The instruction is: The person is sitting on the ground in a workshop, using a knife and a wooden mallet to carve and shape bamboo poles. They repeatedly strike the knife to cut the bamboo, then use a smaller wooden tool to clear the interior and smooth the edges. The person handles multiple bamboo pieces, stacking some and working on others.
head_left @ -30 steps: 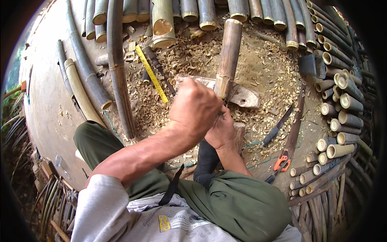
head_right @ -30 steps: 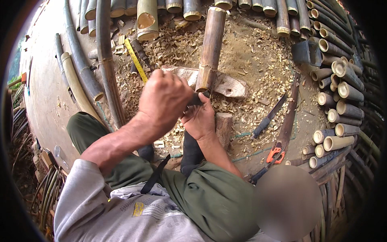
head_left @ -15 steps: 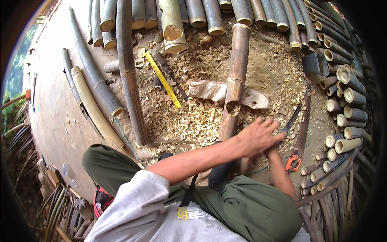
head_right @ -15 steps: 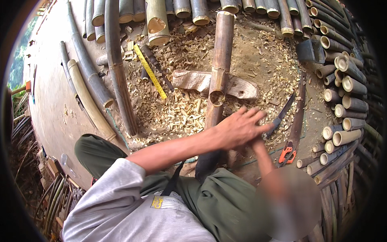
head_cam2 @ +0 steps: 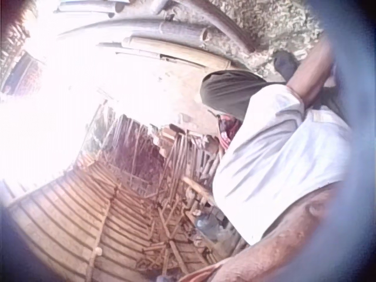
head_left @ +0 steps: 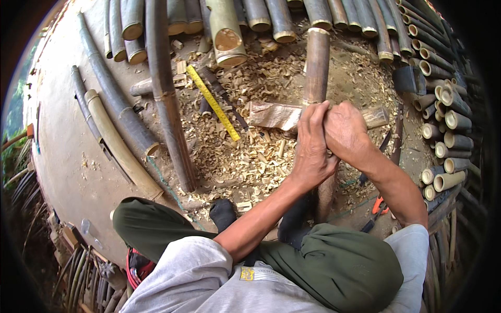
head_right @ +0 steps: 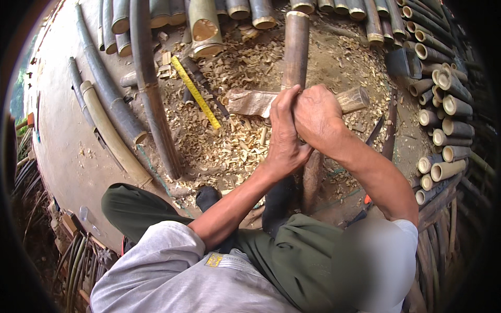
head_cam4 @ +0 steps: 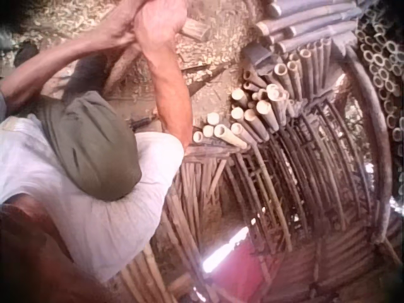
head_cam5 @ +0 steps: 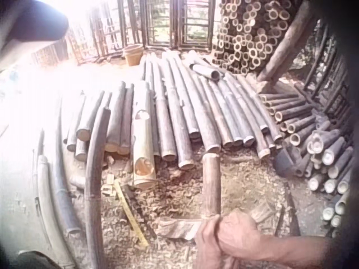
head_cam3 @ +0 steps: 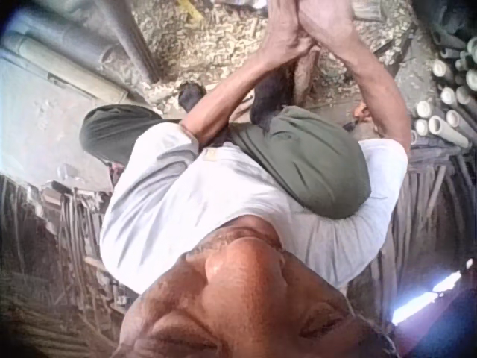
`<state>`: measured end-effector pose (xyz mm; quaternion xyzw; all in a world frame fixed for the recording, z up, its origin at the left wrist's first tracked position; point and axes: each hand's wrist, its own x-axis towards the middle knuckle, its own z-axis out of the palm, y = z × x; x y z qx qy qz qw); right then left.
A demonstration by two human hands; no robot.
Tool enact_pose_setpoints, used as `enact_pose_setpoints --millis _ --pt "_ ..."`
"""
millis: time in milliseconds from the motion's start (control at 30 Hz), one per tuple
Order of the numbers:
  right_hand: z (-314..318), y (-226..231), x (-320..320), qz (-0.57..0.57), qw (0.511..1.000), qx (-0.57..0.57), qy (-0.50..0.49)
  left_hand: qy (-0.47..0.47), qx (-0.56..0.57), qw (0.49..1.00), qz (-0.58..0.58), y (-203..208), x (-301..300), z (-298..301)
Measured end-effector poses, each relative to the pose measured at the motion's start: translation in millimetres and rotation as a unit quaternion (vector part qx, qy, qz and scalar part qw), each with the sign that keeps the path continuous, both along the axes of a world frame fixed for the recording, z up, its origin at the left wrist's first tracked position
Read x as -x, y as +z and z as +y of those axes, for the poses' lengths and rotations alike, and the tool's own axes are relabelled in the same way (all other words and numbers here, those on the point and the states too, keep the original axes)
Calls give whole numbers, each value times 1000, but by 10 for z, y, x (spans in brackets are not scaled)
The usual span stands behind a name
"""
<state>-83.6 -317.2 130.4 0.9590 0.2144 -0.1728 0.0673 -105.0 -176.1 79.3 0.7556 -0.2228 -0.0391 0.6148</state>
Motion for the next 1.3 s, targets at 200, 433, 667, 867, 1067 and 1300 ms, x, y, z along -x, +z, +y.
enact_pose_setpoints --millis 200,433,667,867,1067,1300 --pt "-266 235 469 143 963 -80 -212 204 -224 937 175 -631 -1137 1191" --pt "-128 -277 2160 -101 806 -237 -532 210 -504 836 63 -1000 -2045 1459" --pt "14 -1088 3240 -67 823 -120 -551 347 -188 918 46 -673 -1643 1622" --pt "191 -1135 3306 -144 823 -79 -544 186 6 983 4 106 -1230 1576" --pt "961 -888 3378 10 758 -168 -630 -170 37 985 -19 541 -67 343" --pt "843 -1553 3928 -162 686 -297 -644 -275 -183 926 -180 137 740 -606"
